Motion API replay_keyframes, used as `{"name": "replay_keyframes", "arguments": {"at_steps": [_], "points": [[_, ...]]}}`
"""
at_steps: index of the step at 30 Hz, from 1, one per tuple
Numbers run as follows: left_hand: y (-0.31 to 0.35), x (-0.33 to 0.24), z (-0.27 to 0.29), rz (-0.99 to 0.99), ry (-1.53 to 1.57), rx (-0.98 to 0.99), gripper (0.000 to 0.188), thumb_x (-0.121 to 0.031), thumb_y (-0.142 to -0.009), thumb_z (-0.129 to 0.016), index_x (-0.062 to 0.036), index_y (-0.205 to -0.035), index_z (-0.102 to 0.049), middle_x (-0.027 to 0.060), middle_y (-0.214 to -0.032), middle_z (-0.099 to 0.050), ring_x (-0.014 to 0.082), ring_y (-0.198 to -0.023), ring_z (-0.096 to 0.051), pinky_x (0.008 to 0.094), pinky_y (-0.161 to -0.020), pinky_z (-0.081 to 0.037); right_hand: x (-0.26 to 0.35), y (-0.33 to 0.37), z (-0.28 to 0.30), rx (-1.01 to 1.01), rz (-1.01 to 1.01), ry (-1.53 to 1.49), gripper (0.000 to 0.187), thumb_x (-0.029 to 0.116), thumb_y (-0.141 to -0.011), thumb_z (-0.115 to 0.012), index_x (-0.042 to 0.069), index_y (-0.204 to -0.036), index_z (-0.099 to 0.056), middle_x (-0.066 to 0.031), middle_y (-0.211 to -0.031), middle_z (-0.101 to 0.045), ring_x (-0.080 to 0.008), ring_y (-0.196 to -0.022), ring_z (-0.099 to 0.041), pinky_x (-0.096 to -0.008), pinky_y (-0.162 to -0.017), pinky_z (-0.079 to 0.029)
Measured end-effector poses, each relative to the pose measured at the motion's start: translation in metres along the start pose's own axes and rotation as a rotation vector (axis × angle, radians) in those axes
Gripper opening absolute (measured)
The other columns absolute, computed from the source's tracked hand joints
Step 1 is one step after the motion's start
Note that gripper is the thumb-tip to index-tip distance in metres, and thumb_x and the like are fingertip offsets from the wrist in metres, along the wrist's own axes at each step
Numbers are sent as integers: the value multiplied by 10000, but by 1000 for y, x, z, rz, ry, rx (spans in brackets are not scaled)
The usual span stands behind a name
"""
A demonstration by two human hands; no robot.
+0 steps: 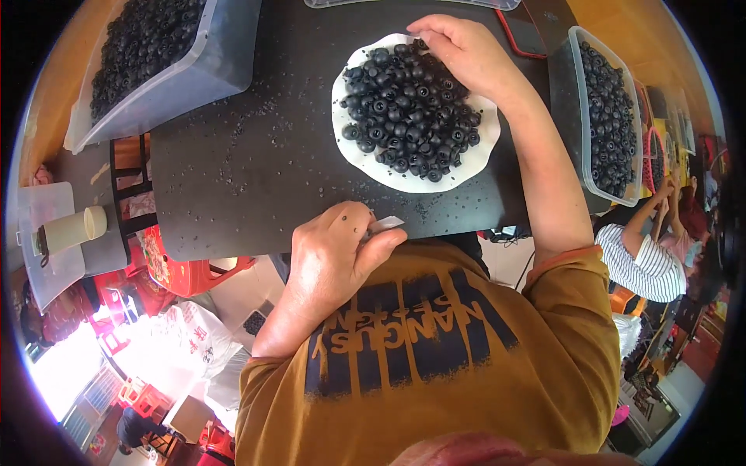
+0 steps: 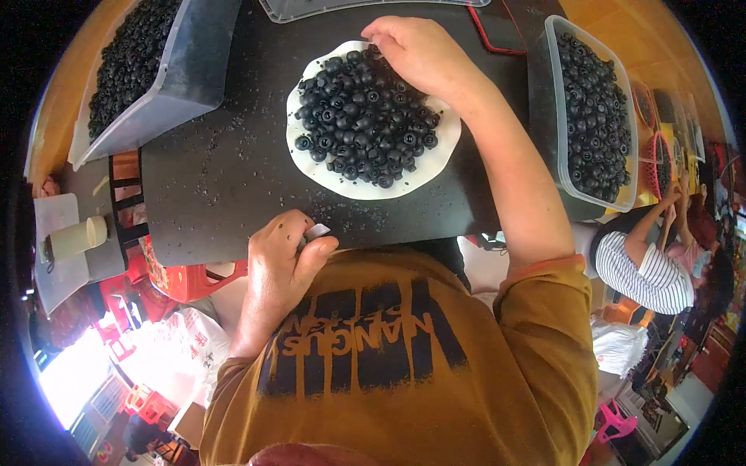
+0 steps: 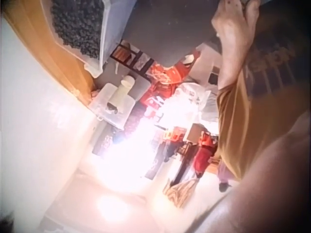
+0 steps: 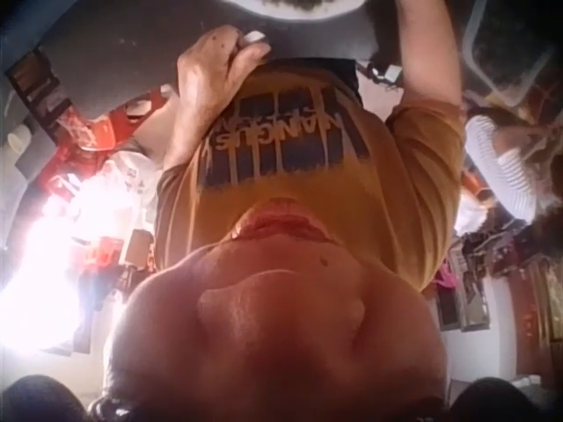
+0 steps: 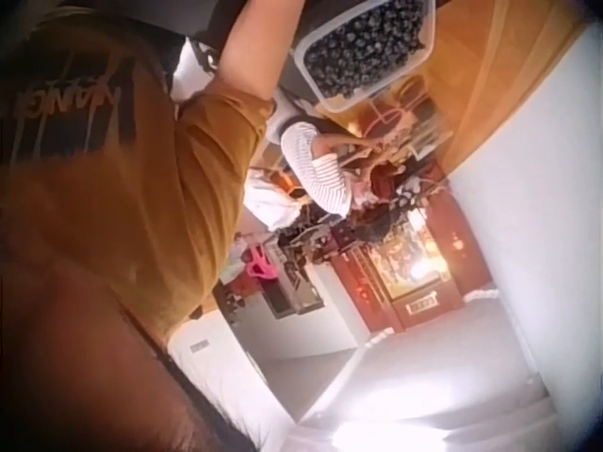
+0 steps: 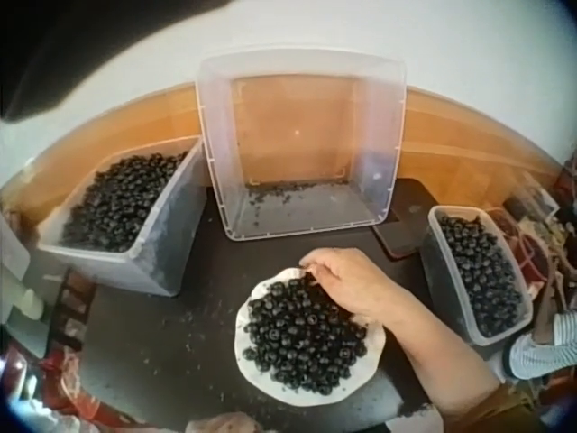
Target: The recorder uses a small knife to cut the ends off of blueberries over a plate.
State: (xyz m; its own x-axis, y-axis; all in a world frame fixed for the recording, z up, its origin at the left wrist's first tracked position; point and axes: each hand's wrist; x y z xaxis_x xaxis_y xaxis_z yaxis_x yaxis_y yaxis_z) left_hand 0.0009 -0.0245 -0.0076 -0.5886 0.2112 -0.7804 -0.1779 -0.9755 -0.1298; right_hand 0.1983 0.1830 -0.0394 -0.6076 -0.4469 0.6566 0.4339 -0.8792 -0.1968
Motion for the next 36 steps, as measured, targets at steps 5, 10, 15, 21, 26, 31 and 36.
{"name": "replay_keyframes", "arguments": {"at_steps": [5, 10, 15, 21, 26, 31, 36], "points": [[-2, 0, -2, 30, 4, 15, 326, -298, -750, -659, -24, -672, -500, 100, -599, -516, 282, -519, -527, 338, -456, -422, -4, 4, 10, 80, -96, -120, 220, 169, -864, -496, 24, -1001, -589, -10, -785, -596, -69, -725, -533, -218, -664, -426], [-4, 0, -6, 35, -6, 41, 324, -292, -753, -657, -22, -670, -497, 105, -601, -515, 284, -517, -526, 339, -456, -422, -9, 9, 7, 33, -185, -288, 228, 191, -852, -536, 30, -1003, -594, -5, -800, -601, -68, -743, -538, -207, -669, -428], [-5, -2, -11, 9, -42, 91, 314, -274, -758, -654, -18, -668, -495, 110, -608, -519, 288, -523, -533, 341, -459, -425, -6, 8, 3, 124, -147, -336, 232, 189, -841, -562, 33, -1010, -594, -6, -827, -614, -68, -766, -546, -205, -687, -430], [-8, -7, -13, 25, -7, 133, 278, -226, -756, -657, -10, -673, -504, 115, -614, -519, 295, -528, -533, 345, -465, -428, -3, 9, 2, 82, -127, -179, 205, 132, -819, -580, 59, -1009, -597, -18, -848, -610, -91, -778, -560, -220, -700, -439], [-13, -11, -12, 57, 22, 142, 278, -222, -760, -651, -7, -666, -502, 115, -611, -511, 288, -525, -527, 346, -465, -424, -6, 8, -3, -54, -29, -224, 191, 107, -805, -582, 49, -986, -593, -31, -883, -594, -112, -787, -563, -234, -711, -444], [-11, -11, -10, 43, 4, 139, 286, -222, -761, -649, -8, -655, -492, 116, -598, -499, 290, -517, -517, 352, -460, -415, -4, 6, -1, 31, -18, -141, 165, 87, -798, -578, 37, -956, -589, -29, -882, -577, -116, -812, -557, -232, -722, -443], [-6, -13, -8, 50, -14, 121, 288, -221, -758, -651, -8, -652, -489, 118, -595, -496, 293, -520, -517, 353, -459, -411, -6, 9, -5, -61, 18, -174, 147, 80, -801, -569, 23, -936, -576, -26, -832, -566, -105, -762, -545, -228, -690, -440]]}}
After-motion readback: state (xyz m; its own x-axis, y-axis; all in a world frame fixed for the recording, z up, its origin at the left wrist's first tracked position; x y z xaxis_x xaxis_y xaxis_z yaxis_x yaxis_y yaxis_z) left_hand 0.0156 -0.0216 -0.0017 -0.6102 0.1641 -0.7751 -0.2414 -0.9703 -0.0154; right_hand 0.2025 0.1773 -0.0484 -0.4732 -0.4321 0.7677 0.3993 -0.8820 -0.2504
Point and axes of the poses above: each hand's wrist, its own y-axis away from the middle knuckle, its own z-axis out of the back of the hand, x = y × z
